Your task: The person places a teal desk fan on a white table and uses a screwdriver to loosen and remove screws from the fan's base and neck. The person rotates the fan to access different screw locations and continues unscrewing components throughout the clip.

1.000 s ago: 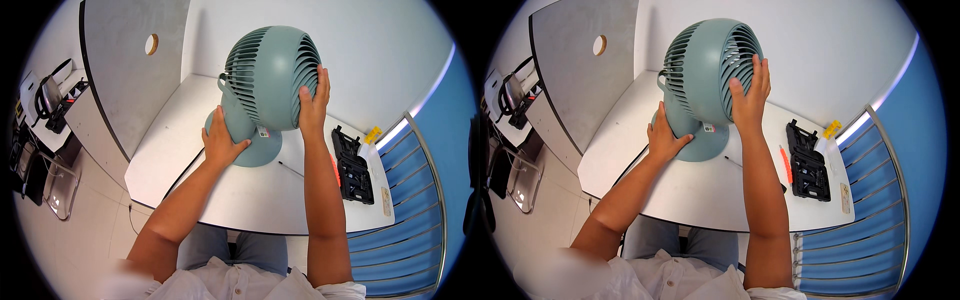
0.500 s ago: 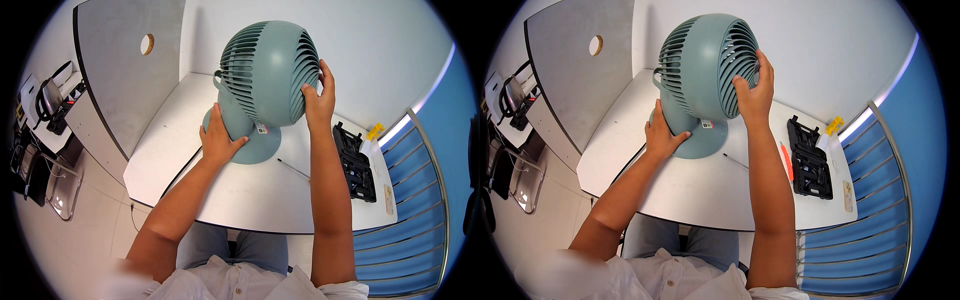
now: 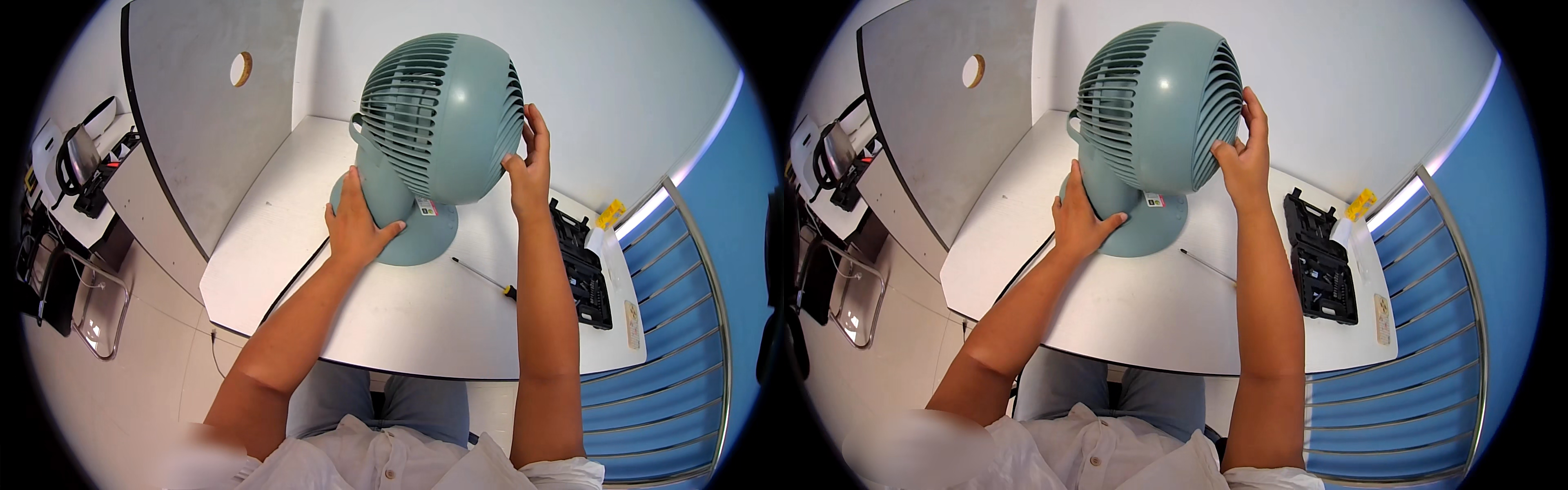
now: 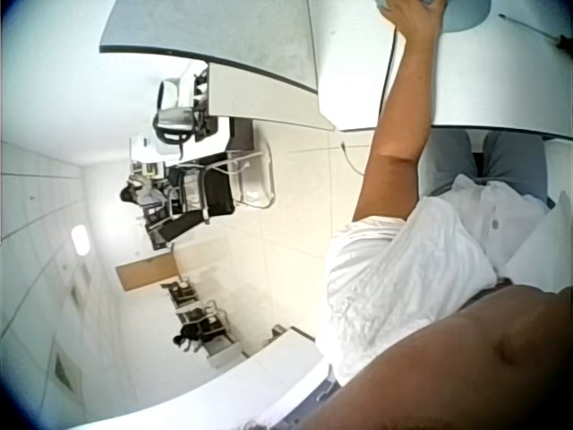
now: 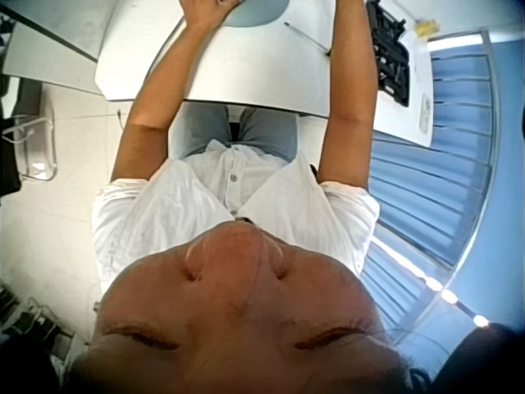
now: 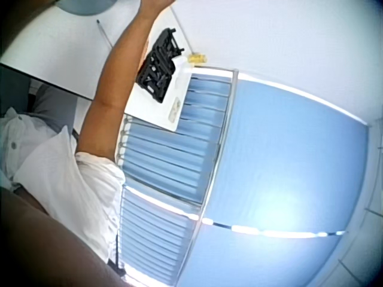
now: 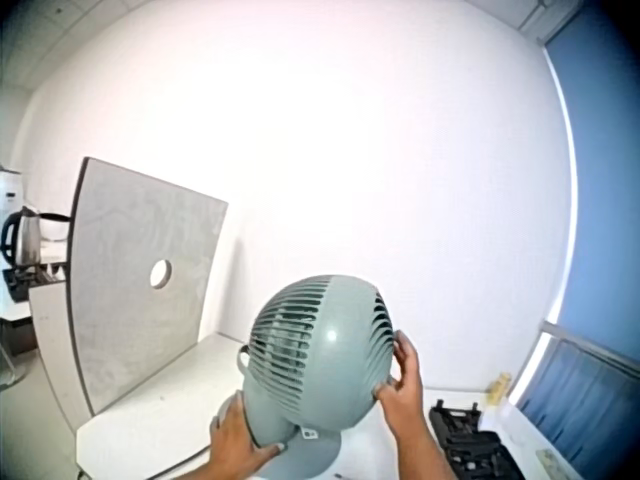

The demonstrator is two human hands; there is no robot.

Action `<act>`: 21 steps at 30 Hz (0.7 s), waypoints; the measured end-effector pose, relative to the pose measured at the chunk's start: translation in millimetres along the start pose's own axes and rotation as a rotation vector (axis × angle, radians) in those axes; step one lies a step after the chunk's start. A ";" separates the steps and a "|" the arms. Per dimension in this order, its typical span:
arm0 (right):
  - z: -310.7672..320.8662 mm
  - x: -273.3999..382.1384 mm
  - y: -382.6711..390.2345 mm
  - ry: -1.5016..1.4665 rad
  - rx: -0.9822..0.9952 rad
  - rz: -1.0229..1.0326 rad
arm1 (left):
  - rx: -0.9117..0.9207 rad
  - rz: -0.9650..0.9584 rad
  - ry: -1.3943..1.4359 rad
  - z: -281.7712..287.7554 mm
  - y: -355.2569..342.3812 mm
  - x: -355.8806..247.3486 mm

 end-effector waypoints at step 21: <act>50.6 -70.6 -19.8 0.272 0.253 -0.271 | -0.041 -0.036 -0.034 -11.6 10.2 -3.9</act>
Point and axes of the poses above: each hand's wrist, its own y-axis away from the middle knuckle, its own z-axis out of the back of the hand, x = y × z, the point moved 5 cm from there along -y, towards the middle knuckle, and after that the axes turned 11 degrees about -z, right-handed, at the moved point
